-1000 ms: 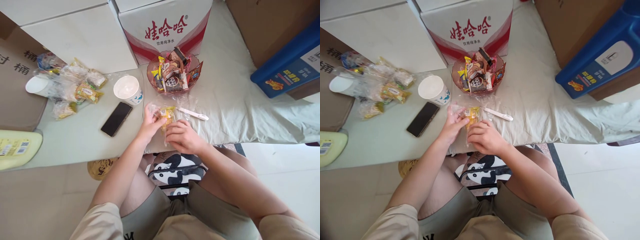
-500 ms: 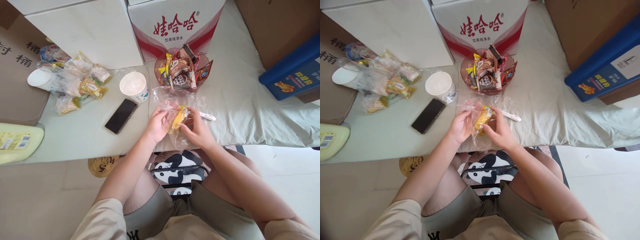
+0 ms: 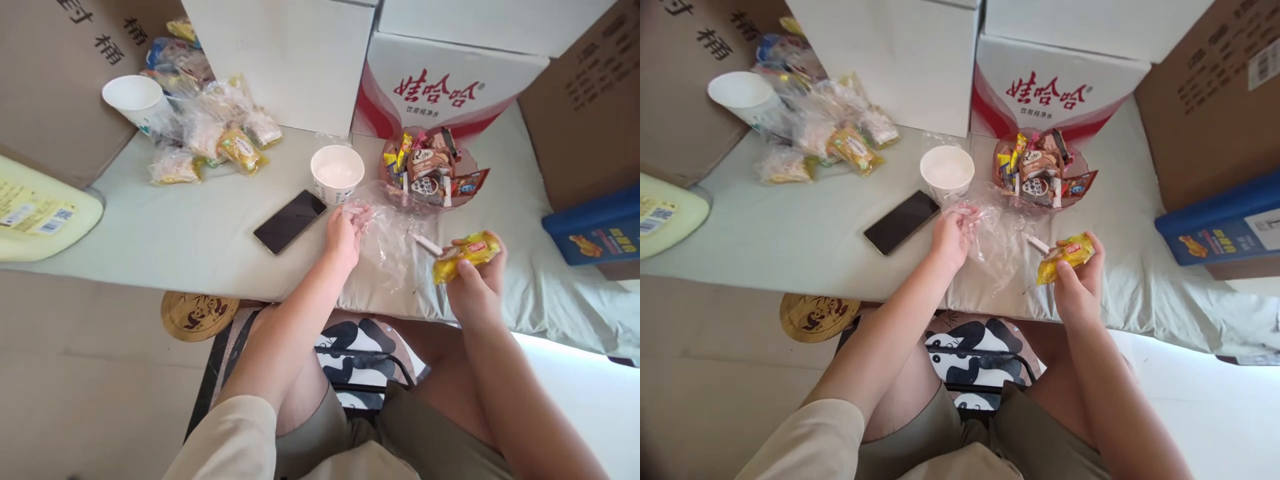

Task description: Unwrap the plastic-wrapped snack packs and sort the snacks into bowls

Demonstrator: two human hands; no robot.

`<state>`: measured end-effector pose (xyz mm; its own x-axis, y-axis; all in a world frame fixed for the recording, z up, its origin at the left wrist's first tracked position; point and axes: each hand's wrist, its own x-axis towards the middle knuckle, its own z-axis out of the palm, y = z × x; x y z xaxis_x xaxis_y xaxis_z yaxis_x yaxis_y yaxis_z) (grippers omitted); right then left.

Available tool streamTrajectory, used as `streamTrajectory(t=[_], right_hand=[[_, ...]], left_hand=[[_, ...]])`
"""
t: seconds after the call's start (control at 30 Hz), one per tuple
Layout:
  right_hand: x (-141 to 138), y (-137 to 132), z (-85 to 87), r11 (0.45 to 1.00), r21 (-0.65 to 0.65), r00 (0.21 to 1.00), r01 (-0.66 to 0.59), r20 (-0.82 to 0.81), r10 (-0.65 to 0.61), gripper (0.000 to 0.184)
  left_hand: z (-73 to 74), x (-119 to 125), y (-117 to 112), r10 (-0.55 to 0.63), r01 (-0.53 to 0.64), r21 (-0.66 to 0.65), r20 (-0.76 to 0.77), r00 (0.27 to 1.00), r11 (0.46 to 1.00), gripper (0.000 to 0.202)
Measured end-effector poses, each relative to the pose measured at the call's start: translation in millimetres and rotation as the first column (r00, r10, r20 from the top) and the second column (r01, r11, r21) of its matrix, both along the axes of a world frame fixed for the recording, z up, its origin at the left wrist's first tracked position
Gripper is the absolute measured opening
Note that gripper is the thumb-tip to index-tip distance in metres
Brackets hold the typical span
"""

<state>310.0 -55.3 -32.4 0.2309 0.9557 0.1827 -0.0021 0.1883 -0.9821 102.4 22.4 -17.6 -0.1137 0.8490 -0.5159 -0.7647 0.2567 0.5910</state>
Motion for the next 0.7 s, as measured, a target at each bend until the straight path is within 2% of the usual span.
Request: streamTrajectory(t=[0.1,0.17,0.23,0.3,0.33,0.37,0.43,0.47,0.5,0.57,0.6,0.7], right_hand=[[-12,22,24.7,0.997,-0.027,0.976,-0.065,0.208,0.07,0.057],[-24,53,49.2,0.992,-0.028,0.94,-0.124,0.317,0.127,0.06],[-35,88,76.2,0.992,-0.043,0.914,-0.122,0.384,0.129,0.063],[-42,116,98.6,0.999,-0.05,0.867,0.0,0.498,0.025,0.068],[-45,124,105.5,0.998,-0.009,0.835,0.067,0.548,-0.051,0.065],[-46,126,108.6,0.997,0.026,0.818,0.079,0.57,-0.079,0.059],[-46,117,102.1,0.995,0.094,0.833,0.022,0.549,-0.07,0.04],[-45,107,92.9,0.994,0.106,0.84,-0.038,0.542,-0.026,0.032],[-43,94,80.8,0.987,0.16,0.855,-0.02,0.514,-0.066,0.028],[-37,66,51.9,0.982,0.189,0.876,0.015,0.471,-0.104,0.03],[-34,53,37.4,0.987,0.16,0.888,0.022,0.45,-0.093,0.036],[-32,23,3.6,0.994,-0.031,0.954,-0.106,0.277,0.11,0.059]], left_hand=[[4.6,-8,-5,-0.067,0.067,0.0,-0.018,0.998,0.998,0.013],[9.8,-11,-11,-0.114,0.114,0.012,-0.05,0.992,0.993,0.011],[15.0,-13,-15,-0.147,0.149,0.027,-0.06,0.987,0.988,0.01],[18.9,-14,-17,-0.171,0.173,0.029,-0.054,0.984,0.984,0.01],[20.2,-15,-17,-0.18,0.181,0.029,-0.047,0.983,0.983,0.01],[21.0,-15,-17,-0.186,0.187,0.031,-0.035,0.982,0.982,0.01],[22.0,-18,-16,-0.215,0.215,0.05,0.009,0.976,0.975,0.008],[22.5,-19,-15,-0.235,0.232,0.072,0.048,0.971,0.97,0.008],[23.0,-22,-16,-0.261,0.251,0.106,0.1,0.96,0.962,0.007],[24.8,-27,-18,-0.33,0.289,0.192,0.23,0.916,0.938,0.009],[26.0,-29,-20,-0.366,0.306,0.23,0.299,0.881,0.924,0.01],[29.5,-33,-28,-0.451,0.369,0.263,0.442,0.775,0.891,0.01]])
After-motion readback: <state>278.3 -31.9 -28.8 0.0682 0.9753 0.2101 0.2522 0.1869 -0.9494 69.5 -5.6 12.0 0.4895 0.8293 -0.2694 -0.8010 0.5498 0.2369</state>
